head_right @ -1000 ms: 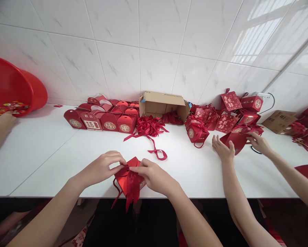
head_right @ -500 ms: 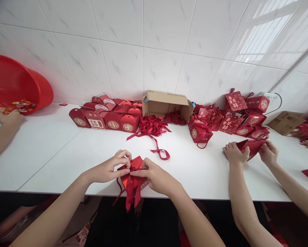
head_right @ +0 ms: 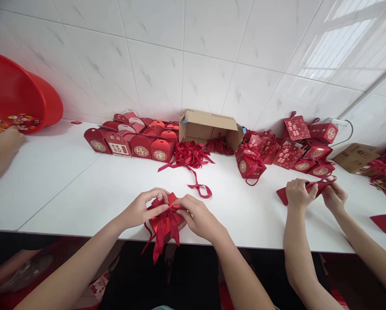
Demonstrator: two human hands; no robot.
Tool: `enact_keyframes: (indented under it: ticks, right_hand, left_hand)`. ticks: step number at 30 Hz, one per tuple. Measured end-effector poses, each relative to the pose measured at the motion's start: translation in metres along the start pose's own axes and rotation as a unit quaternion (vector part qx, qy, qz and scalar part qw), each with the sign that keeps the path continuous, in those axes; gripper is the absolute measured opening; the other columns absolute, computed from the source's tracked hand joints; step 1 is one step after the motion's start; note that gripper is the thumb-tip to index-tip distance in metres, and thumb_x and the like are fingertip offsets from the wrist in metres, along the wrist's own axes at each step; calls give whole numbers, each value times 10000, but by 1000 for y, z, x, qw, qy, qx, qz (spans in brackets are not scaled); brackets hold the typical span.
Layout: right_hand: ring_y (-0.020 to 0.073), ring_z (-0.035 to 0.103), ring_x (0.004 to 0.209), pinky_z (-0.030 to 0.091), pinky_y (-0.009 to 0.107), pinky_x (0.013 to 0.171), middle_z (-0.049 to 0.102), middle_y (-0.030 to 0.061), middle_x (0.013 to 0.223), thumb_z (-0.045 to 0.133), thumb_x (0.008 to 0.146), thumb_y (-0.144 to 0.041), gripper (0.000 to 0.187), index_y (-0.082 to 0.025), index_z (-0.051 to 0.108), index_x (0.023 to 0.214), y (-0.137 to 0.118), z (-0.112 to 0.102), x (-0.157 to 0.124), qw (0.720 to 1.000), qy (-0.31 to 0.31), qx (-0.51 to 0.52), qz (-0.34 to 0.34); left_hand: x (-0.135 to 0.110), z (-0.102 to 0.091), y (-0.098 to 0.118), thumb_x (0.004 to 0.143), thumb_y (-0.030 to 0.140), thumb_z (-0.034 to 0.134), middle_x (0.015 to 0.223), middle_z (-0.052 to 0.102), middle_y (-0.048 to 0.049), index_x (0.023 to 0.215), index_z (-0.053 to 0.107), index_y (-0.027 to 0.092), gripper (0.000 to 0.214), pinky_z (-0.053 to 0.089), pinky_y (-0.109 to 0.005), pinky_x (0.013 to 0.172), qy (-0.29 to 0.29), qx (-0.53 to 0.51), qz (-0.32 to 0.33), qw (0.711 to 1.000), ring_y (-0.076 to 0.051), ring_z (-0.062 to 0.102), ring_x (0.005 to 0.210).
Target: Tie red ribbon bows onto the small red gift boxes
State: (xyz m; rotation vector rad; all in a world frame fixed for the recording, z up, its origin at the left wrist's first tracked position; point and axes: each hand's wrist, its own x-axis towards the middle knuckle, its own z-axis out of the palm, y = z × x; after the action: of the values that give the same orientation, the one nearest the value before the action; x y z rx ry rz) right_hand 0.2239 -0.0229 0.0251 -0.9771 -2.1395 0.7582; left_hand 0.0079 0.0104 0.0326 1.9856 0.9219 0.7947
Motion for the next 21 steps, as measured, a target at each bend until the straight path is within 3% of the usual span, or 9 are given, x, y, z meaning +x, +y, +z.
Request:
enact_keyframes:
  ticks: [3,6,13,21]
  right_hand:
    - [132,579,737,480,256,659,621,17,830,544,869,-160,124,-204,574,981,2,4,0,994,84,45,49]
    - [127,580,691,476,247,621,620,9,784,598,839,-206,78,-203,571,912,7,9,0,985,124,88,76]
    - [125,577,652,471,243,587,609,2,730,645,800,-245,93,-199,568,826,11,12,0,971,150,146,113]
    - [112,557,623,462,237,582,571,-14,703,626,813,-231,94,-200,540,789,16,14,-4,965,174,158,114]
  left_hand:
    - [0,9,1,815,331,584,845,630,-33,640,448,193,261,441,-317,844,31,-31,-50,998,-189,587,918]
    - [-1,13,0,792,311,612,834,670,-32,646,463,197,237,419,-339,909,39,-61,-65,995,-224,575,1056]
    - [-4,15,2,767,326,649,827,714,-14,665,403,218,287,403,-366,969,40,-101,-65,992,-232,565,1136]
    - [-3,20,-1,714,325,698,843,728,-35,693,468,217,255,418,-377,968,63,-98,-100,988,-253,548,1186]
